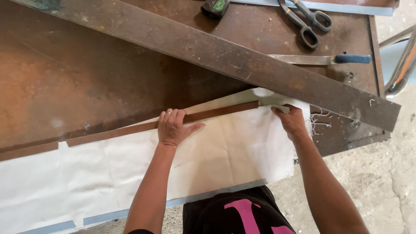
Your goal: Measuring and cutting fabric strips along a metal guide piece on a workbench.
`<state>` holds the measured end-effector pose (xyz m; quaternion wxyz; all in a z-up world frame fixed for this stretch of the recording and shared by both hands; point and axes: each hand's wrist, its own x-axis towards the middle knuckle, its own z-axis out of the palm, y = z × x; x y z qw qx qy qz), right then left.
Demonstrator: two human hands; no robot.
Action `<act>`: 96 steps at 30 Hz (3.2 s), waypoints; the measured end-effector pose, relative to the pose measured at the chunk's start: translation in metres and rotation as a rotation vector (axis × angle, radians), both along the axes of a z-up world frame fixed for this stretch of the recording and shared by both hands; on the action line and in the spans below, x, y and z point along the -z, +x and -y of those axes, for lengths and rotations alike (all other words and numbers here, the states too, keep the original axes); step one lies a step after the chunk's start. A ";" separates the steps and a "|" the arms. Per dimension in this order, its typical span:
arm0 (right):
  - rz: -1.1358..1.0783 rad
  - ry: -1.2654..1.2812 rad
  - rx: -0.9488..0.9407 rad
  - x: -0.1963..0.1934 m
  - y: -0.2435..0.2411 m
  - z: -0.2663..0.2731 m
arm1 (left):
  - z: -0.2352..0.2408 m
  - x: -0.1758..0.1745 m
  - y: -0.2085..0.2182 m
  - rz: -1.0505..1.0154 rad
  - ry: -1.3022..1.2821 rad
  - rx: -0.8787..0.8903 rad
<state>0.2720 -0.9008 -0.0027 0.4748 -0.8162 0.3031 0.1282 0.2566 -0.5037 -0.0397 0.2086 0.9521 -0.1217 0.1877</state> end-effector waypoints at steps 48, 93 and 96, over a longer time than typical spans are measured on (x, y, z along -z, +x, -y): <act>-0.147 -0.685 -1.192 -0.030 0.038 -0.172 | -0.272 -0.061 -0.056 -0.086 0.195 -0.311; -0.304 -0.970 -1.315 -0.058 0.019 -0.152 | -0.413 -0.181 -0.036 -1.216 0.273 -0.218; -0.477 -1.055 -1.293 -0.073 0.016 -0.134 | -0.396 -0.190 -0.019 -1.174 0.294 -0.166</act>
